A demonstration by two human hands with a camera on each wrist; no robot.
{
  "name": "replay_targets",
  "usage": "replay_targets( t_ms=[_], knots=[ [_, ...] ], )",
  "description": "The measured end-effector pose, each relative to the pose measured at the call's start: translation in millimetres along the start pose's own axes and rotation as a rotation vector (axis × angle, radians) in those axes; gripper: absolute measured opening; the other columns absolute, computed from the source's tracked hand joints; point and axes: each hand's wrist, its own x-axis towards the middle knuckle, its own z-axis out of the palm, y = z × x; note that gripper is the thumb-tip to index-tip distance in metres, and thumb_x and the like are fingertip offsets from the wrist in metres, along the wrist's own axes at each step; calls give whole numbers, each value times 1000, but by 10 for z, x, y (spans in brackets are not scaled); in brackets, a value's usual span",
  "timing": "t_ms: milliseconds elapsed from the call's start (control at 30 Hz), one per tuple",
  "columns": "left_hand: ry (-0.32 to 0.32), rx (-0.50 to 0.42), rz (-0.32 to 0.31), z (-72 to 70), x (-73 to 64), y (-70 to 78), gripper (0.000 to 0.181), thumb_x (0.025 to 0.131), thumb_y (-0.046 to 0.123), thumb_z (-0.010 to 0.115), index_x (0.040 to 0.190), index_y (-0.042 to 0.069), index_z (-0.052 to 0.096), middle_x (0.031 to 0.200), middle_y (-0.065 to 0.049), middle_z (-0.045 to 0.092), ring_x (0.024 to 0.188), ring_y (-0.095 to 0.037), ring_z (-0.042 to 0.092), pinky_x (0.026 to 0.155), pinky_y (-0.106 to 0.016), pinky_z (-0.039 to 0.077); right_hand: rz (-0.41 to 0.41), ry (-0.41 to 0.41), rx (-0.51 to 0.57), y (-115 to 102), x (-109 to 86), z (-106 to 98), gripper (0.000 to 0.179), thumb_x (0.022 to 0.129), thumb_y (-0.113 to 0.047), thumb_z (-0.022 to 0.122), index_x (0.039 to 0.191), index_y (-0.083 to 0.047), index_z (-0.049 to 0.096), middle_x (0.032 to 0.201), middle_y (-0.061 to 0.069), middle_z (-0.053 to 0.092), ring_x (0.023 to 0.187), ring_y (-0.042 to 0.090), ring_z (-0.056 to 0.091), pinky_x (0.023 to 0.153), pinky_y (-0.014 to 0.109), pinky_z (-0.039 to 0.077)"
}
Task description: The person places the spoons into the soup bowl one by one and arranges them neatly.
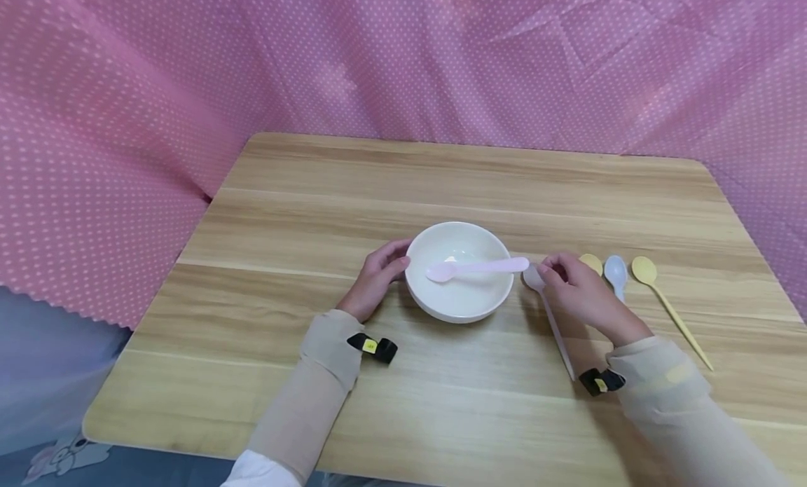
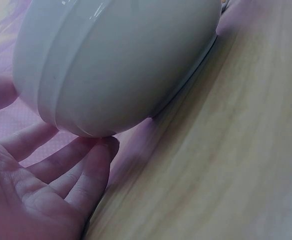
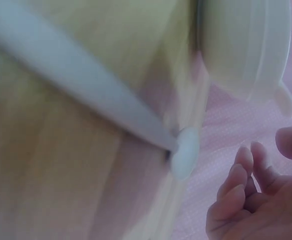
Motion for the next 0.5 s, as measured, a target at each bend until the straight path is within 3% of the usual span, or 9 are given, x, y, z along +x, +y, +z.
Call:
replay_targets(
  t_ms=[300,500],
  knots=[
    [7,-1,-2,-58,123,-247,42,100,20,45,140,8,43,141,-7,46,128,-20,45,102,-35,43,16,0,-32,124,-53,55,32,98,-33,45,108,-4,53,88,9,55,80,21,49,64,27,43],
    [16,7,15,-52,146,-291,41,99,23,46,139,11,45,140,-5,47,127,-18,45,103,-36,43,-8,14,-77,172,-74,81,29,97,-28,50,105,-1,55,85,8,56,76,19,48,60,26,42]
  ],
)
